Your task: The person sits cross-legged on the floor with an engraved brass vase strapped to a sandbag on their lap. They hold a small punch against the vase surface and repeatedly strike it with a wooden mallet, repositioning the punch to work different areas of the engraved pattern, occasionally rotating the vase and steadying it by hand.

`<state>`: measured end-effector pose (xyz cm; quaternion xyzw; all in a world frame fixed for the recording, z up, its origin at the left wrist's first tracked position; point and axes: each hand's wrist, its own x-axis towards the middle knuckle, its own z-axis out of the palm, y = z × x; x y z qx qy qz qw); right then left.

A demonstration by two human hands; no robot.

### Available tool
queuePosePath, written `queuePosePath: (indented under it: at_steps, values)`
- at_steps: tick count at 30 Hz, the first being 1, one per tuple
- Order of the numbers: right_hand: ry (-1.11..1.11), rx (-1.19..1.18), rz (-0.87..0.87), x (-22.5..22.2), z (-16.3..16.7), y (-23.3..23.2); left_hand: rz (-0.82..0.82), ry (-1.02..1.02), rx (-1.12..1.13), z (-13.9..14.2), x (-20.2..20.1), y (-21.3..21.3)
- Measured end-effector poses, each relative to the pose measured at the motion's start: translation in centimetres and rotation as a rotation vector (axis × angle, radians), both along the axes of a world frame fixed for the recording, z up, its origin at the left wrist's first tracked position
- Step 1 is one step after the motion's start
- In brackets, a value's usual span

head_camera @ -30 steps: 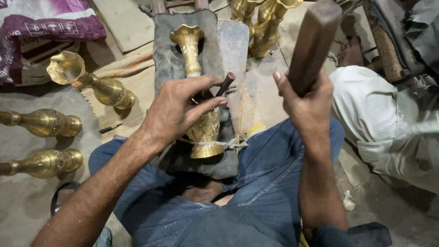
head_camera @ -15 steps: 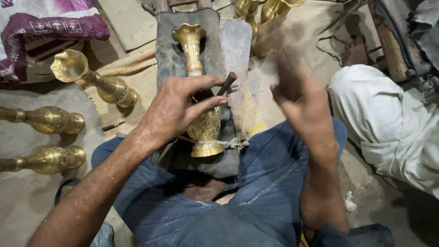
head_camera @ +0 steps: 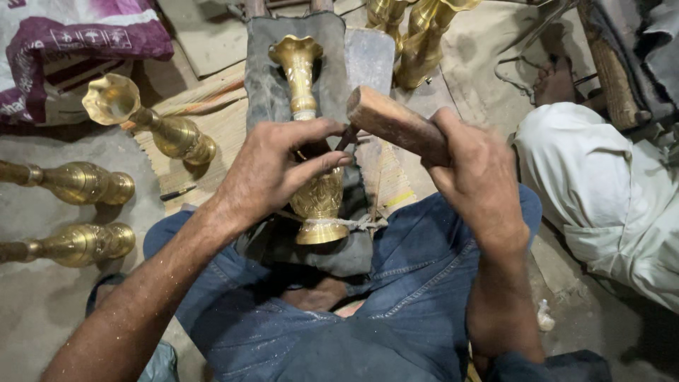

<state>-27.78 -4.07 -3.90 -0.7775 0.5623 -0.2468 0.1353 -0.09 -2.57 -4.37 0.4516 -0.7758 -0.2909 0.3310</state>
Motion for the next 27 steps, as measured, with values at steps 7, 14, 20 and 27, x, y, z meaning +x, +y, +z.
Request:
queuePosePath:
  at_steps: [7, 14, 20, 27]
  values:
    - [0.207, -0.034, 0.066, 0.5, 0.9, 0.3, -0.019, 0.071, -0.025, 0.5, 0.4, 0.4]
    - [-0.177, 0.067, 0.082, 0.0, -0.3, 0.3, -0.03, 0.031, -0.015, 0.1, 0.5, 0.3]
    - [-0.323, 0.087, 0.027, 0.0, -1.2, 0.0, 0.003, 0.035, 0.106, 0.0, 0.8, 0.4]
    - [-0.011, -0.029, 0.012, 0.5, -0.9, 0.4, -0.044, 0.045, -0.006, -0.3, 1.0, 0.2]
